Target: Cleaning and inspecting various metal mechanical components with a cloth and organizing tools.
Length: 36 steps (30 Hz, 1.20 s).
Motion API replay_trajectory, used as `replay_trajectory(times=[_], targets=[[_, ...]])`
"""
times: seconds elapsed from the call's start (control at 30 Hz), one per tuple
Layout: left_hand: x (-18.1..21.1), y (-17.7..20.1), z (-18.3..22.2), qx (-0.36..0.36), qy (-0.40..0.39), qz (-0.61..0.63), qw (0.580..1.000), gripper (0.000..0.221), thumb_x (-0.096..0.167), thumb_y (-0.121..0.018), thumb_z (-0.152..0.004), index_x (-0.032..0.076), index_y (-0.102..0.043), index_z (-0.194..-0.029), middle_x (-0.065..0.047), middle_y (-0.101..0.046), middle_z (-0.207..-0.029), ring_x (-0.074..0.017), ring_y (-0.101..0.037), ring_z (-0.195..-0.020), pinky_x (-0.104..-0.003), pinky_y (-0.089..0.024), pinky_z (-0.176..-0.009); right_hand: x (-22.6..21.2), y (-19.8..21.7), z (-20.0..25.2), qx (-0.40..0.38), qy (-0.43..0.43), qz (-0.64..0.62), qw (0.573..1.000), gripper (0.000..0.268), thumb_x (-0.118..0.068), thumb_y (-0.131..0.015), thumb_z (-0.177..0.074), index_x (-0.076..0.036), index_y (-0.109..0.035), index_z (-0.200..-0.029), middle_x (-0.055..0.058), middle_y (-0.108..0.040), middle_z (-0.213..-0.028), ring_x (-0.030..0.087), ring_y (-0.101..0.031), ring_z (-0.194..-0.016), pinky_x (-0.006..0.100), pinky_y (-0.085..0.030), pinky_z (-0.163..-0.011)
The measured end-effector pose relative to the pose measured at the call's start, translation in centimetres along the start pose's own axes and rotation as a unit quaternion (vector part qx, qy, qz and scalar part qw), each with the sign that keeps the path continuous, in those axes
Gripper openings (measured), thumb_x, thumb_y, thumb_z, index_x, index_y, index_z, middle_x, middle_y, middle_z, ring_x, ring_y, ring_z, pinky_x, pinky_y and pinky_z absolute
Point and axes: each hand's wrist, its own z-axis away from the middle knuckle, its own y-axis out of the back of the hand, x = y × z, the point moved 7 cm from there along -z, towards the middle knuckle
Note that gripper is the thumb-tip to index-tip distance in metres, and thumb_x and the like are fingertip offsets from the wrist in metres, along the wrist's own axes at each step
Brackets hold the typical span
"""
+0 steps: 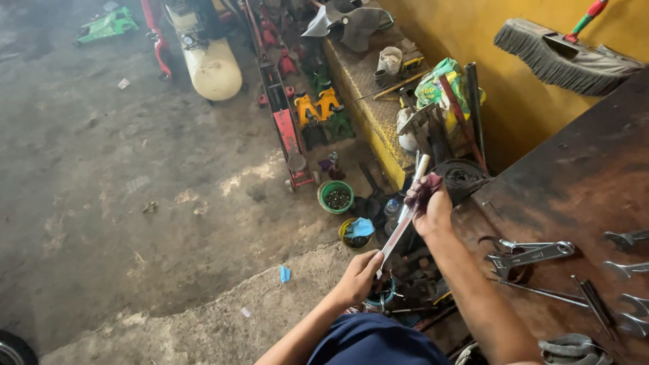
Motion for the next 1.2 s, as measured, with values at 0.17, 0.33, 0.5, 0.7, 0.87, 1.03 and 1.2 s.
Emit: replay_trajectory(times=[0.17,0.33,0.5,0.7,0.87,1.03,1.2], targets=[[-1.6,0.1,0.1,0.006,0.016,0.013,1.0,0.035,0.032,-0.046,-0.111,0.005,-0.061,-0.095,0.002,-0.056,-0.074,-0.006,-0.048,-0.06,-0.024,-0.039,-0.054,4.0,3.7,-0.8,0.02,-0.131,-0.337,0.932,0.021,-0.019,-0.047,-0.105,-0.005,-0.053,-0.091,0.005,-0.054,-0.078,0.017,-0.055,-0.067,0.027,-0.053,-0.064],[-1.7,0.2,-0.5,0.025,-0.104,-0.087,0.991,0.035,0.03,-0.049,-0.114,0.003,-0.058,-0.095,0.002,-0.049,-0.076,-0.0057,-0.046,-0.07,-0.026,-0.041,-0.059,6.0,2.6,2.0,0.01,-0.216,-0.415,0.884,0.017,-0.014,-0.049,-0.112,-0.003,-0.057,-0.103,0.006,-0.057,-0.085,0.015,-0.057,-0.071,0.025,-0.057,-0.067],[-1.3,0.5,-1.9,0.049,-0.026,0.036,0.998,0.034,0.029,-0.048,-0.111,0.001,-0.059,-0.095,0.002,-0.053,-0.073,-0.0072,-0.048,-0.063,-0.025,-0.04,-0.054,5.3,-5.1,9.6,0.067,-0.179,-0.145,0.971,0.021,-0.025,-0.045,-0.105,-0.01,-0.057,-0.098,0.006,-0.056,-0.08,0.018,-0.057,-0.067,0.029,-0.052,-0.062],[3.6,0.3,-1.6,0.015,-0.041,-0.088,0.995,0.033,0.027,-0.051,-0.109,-0.003,-0.064,-0.111,-0.002,-0.061,-0.08,-0.0097,-0.056,-0.069,-0.026,-0.048,-0.061,4.4,-2.2,9.1,-0.065,-0.07,-0.168,0.981,0.027,-0.032,-0.048,-0.111,-0.01,-0.054,-0.096,0.004,-0.053,-0.076,0.015,-0.049,-0.058,0.03,-0.044,-0.052],[7.9,1.0,-1.8,0.028,-0.105,-0.149,0.983,0.032,0.024,-0.056,-0.106,-0.001,-0.062,-0.125,-0.005,-0.067,-0.096,-0.0127,-0.062,-0.089,-0.03,-0.054,-0.079,4.0,-0.5,9.0,0.01,-0.054,-0.036,0.998,0.02,-0.029,-0.048,-0.104,-0.013,-0.057,-0.097,0.005,-0.057,-0.073,0.016,-0.05,-0.052,0.03,-0.04,-0.043],[11.4,0.9,-2.3,0.062,-0.233,-0.172,0.955,0.028,0.013,-0.066,-0.097,0.0,-0.063,-0.121,-0.008,-0.07,-0.105,-0.0124,-0.066,-0.097,-0.032,-0.056,-0.087,9.1,0.9,10.9,0.057,-0.17,0.199,0.963,0.038,-0.042,-0.04,-0.104,-0.011,-0.061,-0.097,0.007,-0.062,-0.068,0.019,-0.058,-0.048,0.032,-0.047,-0.042],[8.4,2.5,-3.6,0.108,-0.206,-0.209,0.95,0.014,0.011,-0.069,-0.1,-0.001,-0.069,-0.108,-0.007,-0.07,-0.085,-0.0113,-0.06,-0.08,-0.03,-0.054,-0.074,13.0,2.0,12.4,-0.025,-0.205,0.149,0.967,0.039,-0.047,-0.039,-0.109,-0.014,-0.057,-0.098,0.001,-0.055,-0.062,0.013,-0.05,-0.042,0.027,-0.038,-0.036]])
